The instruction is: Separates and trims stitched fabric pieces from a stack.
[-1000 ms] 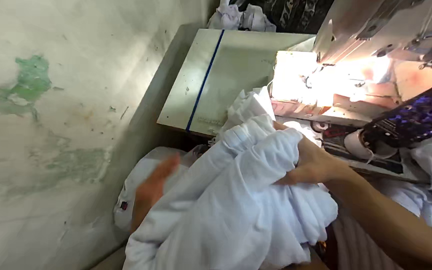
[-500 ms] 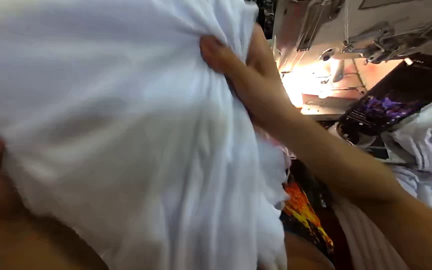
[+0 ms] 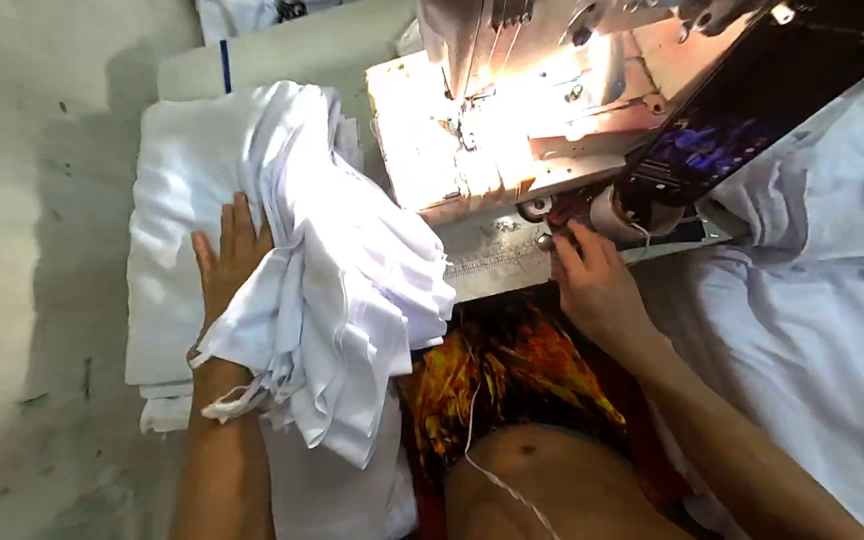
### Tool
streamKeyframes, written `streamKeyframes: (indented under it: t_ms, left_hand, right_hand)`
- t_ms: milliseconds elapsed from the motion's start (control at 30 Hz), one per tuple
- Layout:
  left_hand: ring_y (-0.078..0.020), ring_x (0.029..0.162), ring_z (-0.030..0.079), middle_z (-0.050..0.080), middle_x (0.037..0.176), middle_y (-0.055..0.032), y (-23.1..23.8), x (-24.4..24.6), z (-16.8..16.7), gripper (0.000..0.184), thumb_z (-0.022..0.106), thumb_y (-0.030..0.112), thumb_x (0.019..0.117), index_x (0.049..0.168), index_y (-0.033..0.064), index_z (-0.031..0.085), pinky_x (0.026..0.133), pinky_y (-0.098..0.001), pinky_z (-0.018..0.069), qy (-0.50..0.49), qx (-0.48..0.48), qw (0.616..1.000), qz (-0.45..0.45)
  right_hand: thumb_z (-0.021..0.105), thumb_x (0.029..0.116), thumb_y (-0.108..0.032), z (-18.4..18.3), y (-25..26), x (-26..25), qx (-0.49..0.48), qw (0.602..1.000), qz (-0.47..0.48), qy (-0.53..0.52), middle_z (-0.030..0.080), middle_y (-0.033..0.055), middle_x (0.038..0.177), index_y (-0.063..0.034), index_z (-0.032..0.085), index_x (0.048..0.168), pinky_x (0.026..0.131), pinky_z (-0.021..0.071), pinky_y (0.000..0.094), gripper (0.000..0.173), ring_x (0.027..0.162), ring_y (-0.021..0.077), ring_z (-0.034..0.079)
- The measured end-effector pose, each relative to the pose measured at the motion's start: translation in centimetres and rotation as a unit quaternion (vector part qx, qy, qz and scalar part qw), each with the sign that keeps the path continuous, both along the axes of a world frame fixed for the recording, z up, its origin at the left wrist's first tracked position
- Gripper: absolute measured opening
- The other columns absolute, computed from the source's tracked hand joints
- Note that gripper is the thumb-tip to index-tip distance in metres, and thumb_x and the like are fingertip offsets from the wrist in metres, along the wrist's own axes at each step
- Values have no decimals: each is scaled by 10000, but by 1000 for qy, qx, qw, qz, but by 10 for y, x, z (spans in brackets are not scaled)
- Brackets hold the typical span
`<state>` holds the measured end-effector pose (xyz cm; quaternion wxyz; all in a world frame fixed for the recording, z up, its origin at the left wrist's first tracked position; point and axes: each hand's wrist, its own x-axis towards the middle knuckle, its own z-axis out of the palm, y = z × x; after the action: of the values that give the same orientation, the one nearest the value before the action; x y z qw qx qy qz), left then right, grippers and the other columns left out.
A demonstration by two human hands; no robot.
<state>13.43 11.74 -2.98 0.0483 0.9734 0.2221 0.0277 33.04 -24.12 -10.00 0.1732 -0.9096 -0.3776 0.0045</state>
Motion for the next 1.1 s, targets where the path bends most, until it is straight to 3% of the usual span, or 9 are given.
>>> streamKeyframes:
  t_ms: [233, 433, 600, 667, 767, 867, 933, 1033, 1100]
  left_hand:
    - [-451, 1550, 195, 246, 1626, -341, -150, -20, -38, 976, 305, 701, 1003, 1540, -113, 327, 1229, -686, 114, -65, 42, 994, 73]
    - [-487, 1459, 379, 406, 1552, -326, -203, -36, -27, 623, 593, 469, 981, 1475, 91, 558, 1203, -562, 321, -96, -124, 988, -2]
    - [-89, 1048, 708, 760, 1102, -38, -146, -90, 88, 325, 561, 328, 1055, 1167, 80, 738, 908, -285, 590, -326, -159, 931, 46]
    - [-136, 1145, 665, 723, 1191, -102, -127, -81, 93, 398, 511, 346, 1071, 1193, 9, 686, 979, -342, 535, -377, 20, 919, 115]
    - [-341, 1577, 158, 252, 1667, -225, -121, -9, -13, 834, 314, 594, 1039, 1575, -45, 297, 1261, -605, 52, -290, 87, 946, 117]
    - [-378, 1563, 208, 311, 1635, -261, -147, 30, -100, 852, 286, 603, 1028, 1541, -72, 370, 1257, -612, 65, -208, 141, 959, 129]
    - [-391, 1554, 228, 333, 1612, -290, -176, 30, -113, 769, 386, 519, 1041, 1519, -83, 399, 1262, -565, 85, -197, 112, 967, 114]
    - [-311, 1434, 481, 535, 1502, -207, -207, -5, -85, 429, 539, 241, 1032, 1391, 21, 622, 1184, -447, 392, -286, -84, 952, 67]
    - [-175, 956, 745, 773, 1062, -110, -201, -45, -52, 251, 556, 195, 1023, 1052, 41, 752, 805, -329, 612, -403, -94, 904, 107]
  right_hand:
    - [522, 1056, -297, -15, 3, 0, 33, 995, 73, -63, 658, 307, 1207, 38, 647, 1278, 848, 501, 643, 421, 1073, 532, 629]
    - [600, 1022, -265, -9, -3, -3, 62, 987, 146, -35, 643, 342, 1007, 79, 690, 1034, 837, 506, 597, 356, 959, 542, 624]
    - [572, 978, -36, 8, -31, -17, 56, 997, 50, 12, 601, 397, 1138, 151, 621, 1141, 849, 543, 559, 253, 992, 528, 641]
    - [538, 932, -30, 8, -42, -17, 71, 992, 14, 106, 574, 399, 1233, 171, 495, 1339, 915, 521, 552, 456, 1073, 491, 627]
    - [567, 835, -59, 13, -44, -19, 189, 898, -43, 396, 632, 35, 1133, 24, 366, 1481, 729, 560, 196, 681, 883, 37, 648]
    - [673, 830, -60, 24, -18, -22, 298, 732, 31, 612, 686, -66, 1011, -150, 432, 1449, 684, 628, 290, 670, 783, 97, 694]
    - [729, 899, -231, 39, 4, -30, 288, 719, 146, 615, 659, -105, 1013, -216, 520, 1423, 713, 595, 254, 565, 805, 61, 652]
    - [549, 1043, -440, 67, 55, -45, 242, 756, 318, 518, 596, -127, 975, -208, 518, 1410, 647, 508, 159, 436, 749, -28, 561]
    - [486, 1080, -405, 84, 82, -59, 223, 789, 385, 425, 573, -89, 905, -144, 525, 1391, 624, 459, 117, 408, 707, -62, 511]
